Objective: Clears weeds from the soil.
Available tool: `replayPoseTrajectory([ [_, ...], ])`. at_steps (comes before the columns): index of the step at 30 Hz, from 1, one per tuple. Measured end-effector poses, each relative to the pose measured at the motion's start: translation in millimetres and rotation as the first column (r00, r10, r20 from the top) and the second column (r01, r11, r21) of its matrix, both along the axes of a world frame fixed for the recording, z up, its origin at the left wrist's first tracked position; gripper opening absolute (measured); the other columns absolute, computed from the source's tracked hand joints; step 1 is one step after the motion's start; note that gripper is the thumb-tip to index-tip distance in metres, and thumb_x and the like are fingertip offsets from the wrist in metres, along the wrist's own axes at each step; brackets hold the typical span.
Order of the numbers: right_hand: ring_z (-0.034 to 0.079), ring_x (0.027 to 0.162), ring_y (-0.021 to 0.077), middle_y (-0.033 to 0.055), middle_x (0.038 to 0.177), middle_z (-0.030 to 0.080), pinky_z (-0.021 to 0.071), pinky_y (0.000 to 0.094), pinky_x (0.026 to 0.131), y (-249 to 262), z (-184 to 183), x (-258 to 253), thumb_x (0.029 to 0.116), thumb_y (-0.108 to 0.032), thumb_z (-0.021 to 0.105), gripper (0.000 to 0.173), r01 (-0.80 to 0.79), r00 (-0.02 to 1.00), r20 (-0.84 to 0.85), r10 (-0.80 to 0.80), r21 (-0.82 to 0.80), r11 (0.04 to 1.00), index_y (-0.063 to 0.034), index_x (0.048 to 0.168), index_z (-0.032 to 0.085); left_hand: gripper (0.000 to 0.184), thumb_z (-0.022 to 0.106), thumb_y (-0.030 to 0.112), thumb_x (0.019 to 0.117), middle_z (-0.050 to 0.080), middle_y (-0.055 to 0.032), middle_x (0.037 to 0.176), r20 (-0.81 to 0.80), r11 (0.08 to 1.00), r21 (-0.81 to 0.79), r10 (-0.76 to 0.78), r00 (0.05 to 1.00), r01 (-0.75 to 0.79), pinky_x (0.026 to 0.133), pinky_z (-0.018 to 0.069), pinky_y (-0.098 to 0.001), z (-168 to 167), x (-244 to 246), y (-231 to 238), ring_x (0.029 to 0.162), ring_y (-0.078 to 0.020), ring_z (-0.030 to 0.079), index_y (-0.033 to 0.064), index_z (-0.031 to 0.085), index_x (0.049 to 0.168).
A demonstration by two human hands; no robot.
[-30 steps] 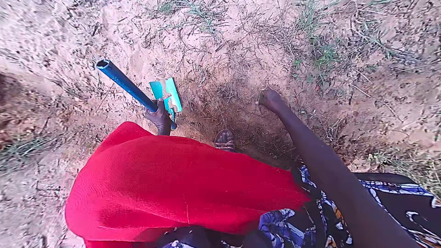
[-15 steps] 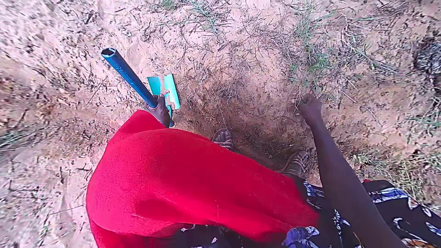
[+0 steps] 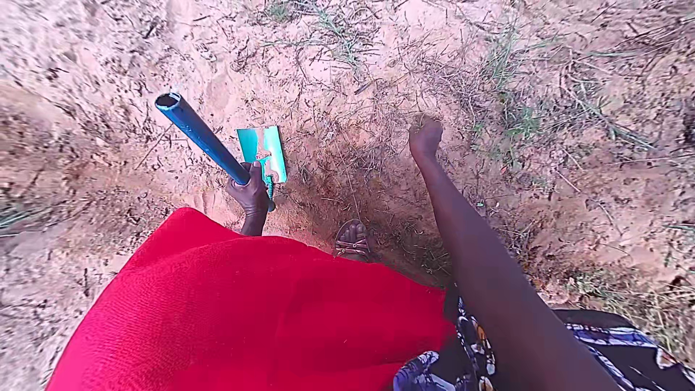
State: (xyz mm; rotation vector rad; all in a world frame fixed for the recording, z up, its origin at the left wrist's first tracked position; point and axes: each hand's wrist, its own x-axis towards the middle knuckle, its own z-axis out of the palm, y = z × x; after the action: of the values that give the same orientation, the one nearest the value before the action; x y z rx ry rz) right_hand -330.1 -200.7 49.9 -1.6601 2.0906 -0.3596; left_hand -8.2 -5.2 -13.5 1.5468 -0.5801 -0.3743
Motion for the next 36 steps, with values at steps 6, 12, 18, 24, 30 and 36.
replayPoseTrajectory([
  [6,0.061,0.124,0.0447,0.0308,0.128,0.063,0.0474,0.0575,0.105,-3.7,-16.2,-2.8,0.0991,-0.014,0.065,0.03,-0.002,0.996,0.083,0.01,-0.096,0.995,0.0019,0.124,0.069,0.008,0.067,0.015,0.0899,0.054,0.0152,0.06,-0.005,1.0,-0.024,0.009,1.0,-0.009,0.043,0.0461,-0.0183,2.9,-2.4,-1.8,0.044,0.0019,0.049,0.0157,0.059,0.088],
  [12,0.06,0.124,0.0452,0.0327,0.13,0.062,0.0445,0.0571,0.108,10.5,-23.1,-8.2,0.1013,-0.014,0.062,0.031,-0.027,0.993,0.109,0.037,-0.093,0.995,0.0072,0.123,0.066,0.008,0.066,0.017,0.0901,0.053,0.0151,0.06,0.028,1.0,-0.009,0.005,1.0,-0.005,0.044,0.0457,-0.0183,4.4,-1.2,-0.7,0.045,0.0026,0.048,0.0147,0.059,0.087],
  [18,0.061,0.12,0.0464,0.0353,0.124,0.063,0.0449,0.0573,0.107,64.9,-34.3,-12.6,0.1026,-0.015,0.062,0.035,-0.019,0.971,0.235,0.042,-0.1,0.995,0.0132,0.122,0.063,0.01,0.066,0.017,0.0903,0.051,0.016,0.059,0.009,1.0,0.006,0.004,1.0,-0.004,0.044,0.0457,-0.0175,4.6,-3.1,-0.4,0.045,0.003,0.048,0.0161,0.057,0.087],
  [24,0.064,0.117,0.0436,0.0304,0.122,0.067,0.0481,0.0563,0.103,58.2,-27.0,-4.5,0.0991,-0.004,0.053,0.032,0.02,0.984,0.18,0.008,-0.153,0.988,0.0082,0.127,0.064,0.01,0.066,0.018,0.0909,0.051,0.0159,0.059,0.02,1.0,-0.003,-0.011,1.0,0.011,0.045,0.0463,-0.0184,4.6,-3.4,1.3,0.045,0.0024,0.048,0.0158,0.058,0.088],
  [30,0.059,0.128,0.0435,0.0283,0.135,0.061,0.047,0.0591,0.105,6.3,-5.8,24.0,0.1014,-0.017,0.06,0.039,-0.023,0.999,-0.041,0.025,0.047,0.999,0.0001,0.136,0.061,0.01,0.066,0.017,0.0892,0.051,0.0161,0.059,0.016,1.0,-0.019,0.002,1.0,-0.002,0.045,0.0464,-0.0184,5.2,-4.3,0.0,0.045,0.0023,0.048,0.0163,0.057,0.086],
  [36,0.06,0.126,0.0433,0.0269,0.131,0.064,0.0469,0.0603,0.103,-4.2,-11.8,26.1,0.099,-0.016,0.063,0.032,-0.025,0.997,-0.07,0.028,0.035,0.999,0.0004,0.126,0.066,0.009,0.066,0.016,0.09,0.052,0.0158,0.06,0.029,0.999,-0.032,0.001,1.0,0.0,0.044,0.0469,-0.0186,1.3,-2.3,0.3,0.045,0.0022,0.049,0.0162,0.058,0.087],
])
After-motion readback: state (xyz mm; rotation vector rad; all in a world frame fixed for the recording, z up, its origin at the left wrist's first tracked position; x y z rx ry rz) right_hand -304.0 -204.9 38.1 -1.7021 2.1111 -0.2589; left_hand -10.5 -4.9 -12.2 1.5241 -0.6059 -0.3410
